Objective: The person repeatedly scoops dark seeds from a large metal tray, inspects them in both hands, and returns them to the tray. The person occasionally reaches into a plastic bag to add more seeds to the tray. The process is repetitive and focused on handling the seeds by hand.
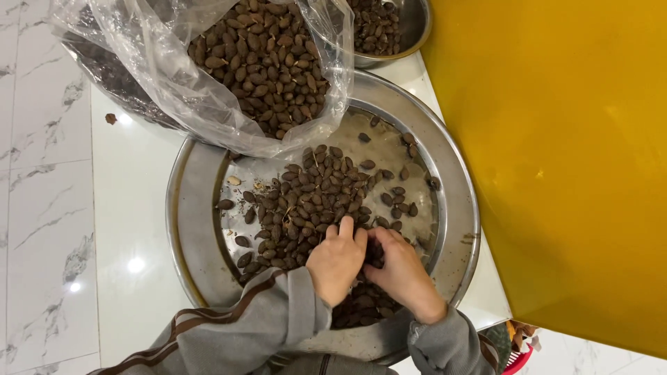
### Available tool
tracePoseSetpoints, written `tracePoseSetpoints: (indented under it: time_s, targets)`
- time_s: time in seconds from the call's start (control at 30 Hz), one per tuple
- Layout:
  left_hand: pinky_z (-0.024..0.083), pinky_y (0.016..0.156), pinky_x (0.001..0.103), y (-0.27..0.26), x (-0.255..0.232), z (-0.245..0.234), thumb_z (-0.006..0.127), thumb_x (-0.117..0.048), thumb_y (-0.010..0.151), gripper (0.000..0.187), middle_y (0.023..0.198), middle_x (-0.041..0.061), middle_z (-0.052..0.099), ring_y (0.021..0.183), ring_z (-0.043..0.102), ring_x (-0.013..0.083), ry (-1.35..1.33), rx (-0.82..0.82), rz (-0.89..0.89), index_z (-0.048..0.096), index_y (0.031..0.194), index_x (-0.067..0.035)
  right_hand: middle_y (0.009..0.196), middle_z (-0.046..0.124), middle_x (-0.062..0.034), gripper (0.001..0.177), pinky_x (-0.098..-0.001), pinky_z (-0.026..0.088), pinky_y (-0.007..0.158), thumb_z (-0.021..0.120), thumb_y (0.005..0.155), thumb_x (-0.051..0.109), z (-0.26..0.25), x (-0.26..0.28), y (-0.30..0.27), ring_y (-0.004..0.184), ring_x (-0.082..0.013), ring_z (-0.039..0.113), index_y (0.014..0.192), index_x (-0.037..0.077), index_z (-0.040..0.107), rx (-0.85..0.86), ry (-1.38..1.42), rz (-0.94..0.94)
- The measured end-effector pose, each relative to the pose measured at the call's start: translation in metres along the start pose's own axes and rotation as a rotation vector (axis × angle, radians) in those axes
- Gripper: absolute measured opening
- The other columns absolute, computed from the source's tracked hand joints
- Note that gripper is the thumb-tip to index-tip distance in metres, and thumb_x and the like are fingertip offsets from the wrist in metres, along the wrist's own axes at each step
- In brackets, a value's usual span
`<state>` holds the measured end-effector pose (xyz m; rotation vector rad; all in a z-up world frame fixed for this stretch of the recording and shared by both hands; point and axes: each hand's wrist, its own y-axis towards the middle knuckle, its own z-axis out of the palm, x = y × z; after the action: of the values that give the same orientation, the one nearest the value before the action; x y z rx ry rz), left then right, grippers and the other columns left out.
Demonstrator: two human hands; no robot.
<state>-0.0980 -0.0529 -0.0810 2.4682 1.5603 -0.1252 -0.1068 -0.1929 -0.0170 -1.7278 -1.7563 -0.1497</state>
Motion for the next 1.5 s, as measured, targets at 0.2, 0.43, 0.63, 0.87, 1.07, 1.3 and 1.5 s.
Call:
tracePoseSetpoints:
  time_s: [0.2, 0.43, 0.63, 0.87, 1.07, 1.3, 1.5]
  targets:
    - [0.065, 0.074, 0.054, 0.018, 0.033, -0.048, 0.087, -0.011, 0.075, 0.058, 0.119, 0.025, 0.048, 0.106, 0.062, 0.0509, -0.502, 0.39, 0.087, 0.056, 0.122, 0.004, 0.117, 0.073, -0.0146, 0.048, -0.035, 0.062, 0.084, 0.072, 0.074, -0.004, 0.008, -0.016, 0.004, 0.096, -0.0224, 0.072, 0.121, 0.006, 0.069, -0.016, 0.606, 0.052]
    - [0.065, 0.064, 0.03, 0.028, 0.052, -0.082, 0.066, -0.002, 0.092, 0.033, 0.11, 0.024, 0.064, 0.083, 0.072, 0.0287, -1.606, 0.399, -0.437, 0.062, 0.124, 0.006, 0.134, 0.051, -0.028, 0.062, -0.0434, 0.051, 0.098, 0.052, 0.079, -0.007, -0.024, 0.016, -0.006, 0.111, -0.0347, 0.058, 0.141, -0.004, 0.052, 0.117, 1.481, 0.14]
    - [0.066, 0.074, 0.03, 0.021, 0.06, -0.073, 0.054, -0.015, 0.09, 0.046, 0.11, 0.02, 0.065, 0.092, 0.071, 0.025, -2.402, 0.418, -0.616, 0.058, 0.13, 0.005, 0.142, 0.053, -0.0294, 0.064, -0.0455, 0.045, 0.109, 0.043, 0.086, 0.006, -0.035, 0.035, -0.008, 0.124, -0.0369, 0.056, 0.149, -0.002, 0.047, 0.038, 1.72, 0.246]
    - [0.065, 0.086, 0.038, 0.017, 0.053, -0.091, 0.054, -0.026, 0.098, 0.046, 0.114, 0.025, 0.063, 0.098, 0.071, 0.0295, -2.705, 0.296, -0.844, 0.059, 0.133, 0.004, 0.151, 0.05, -0.0245, 0.062, -0.0462, 0.039, 0.119, 0.037, 0.097, 0.025, -0.056, 0.068, -0.018, 0.138, -0.0354, 0.05, 0.155, 0.006, 0.041, -0.055, 1.803, 0.338]
    - [0.055, 0.106, 0.044, 0.01, 0.055, -0.094, 0.051, -0.022, 0.099, 0.045, 0.132, 0.023, 0.067, 0.119, 0.066, 0.0357, -2.877, 0.194, -0.985, 0.063, 0.137, -0.001, 0.154, 0.051, -0.0246, 0.058, -0.0456, 0.039, 0.119, 0.04, 0.098, 0.025, -0.058, 0.067, -0.018, 0.142, -0.0365, 0.049, 0.152, 0.007, 0.047, -0.095, 1.857, 0.348]
    - [0.043, 0.119, 0.047, 0.01, 0.052, -0.121, 0.049, -0.017, 0.1, 0.049, 0.147, 0.024, 0.058, 0.137, 0.053, 0.038, -2.987, 0.014, -0.975, 0.056, 0.144, 0.001, 0.147, 0.056, -0.0238, 0.051, -0.0396, 0.048, 0.113, 0.051, 0.099, 0.026, -0.023, 0.031, -0.001, 0.135, -0.032, 0.057, 0.145, 0.006, 0.054, -0.084, 1.979, 0.323]
    - [0.041, 0.118, 0.049, 0.014, 0.042, -0.131, 0.044, -0.027, 0.1, 0.053, 0.148, 0.02, 0.058, 0.139, 0.052, 0.0353, -2.95, -0.037, -0.934, 0.055, 0.147, -0.005, 0.14, 0.05, -0.0185, 0.048, -0.0391, 0.048, 0.111, 0.056, 0.096, 0.028, 0.003, 0.054, 0.007, 0.123, -0.0258, 0.055, 0.141, 0.013, 0.054, -0.094, 1.983, 0.394]
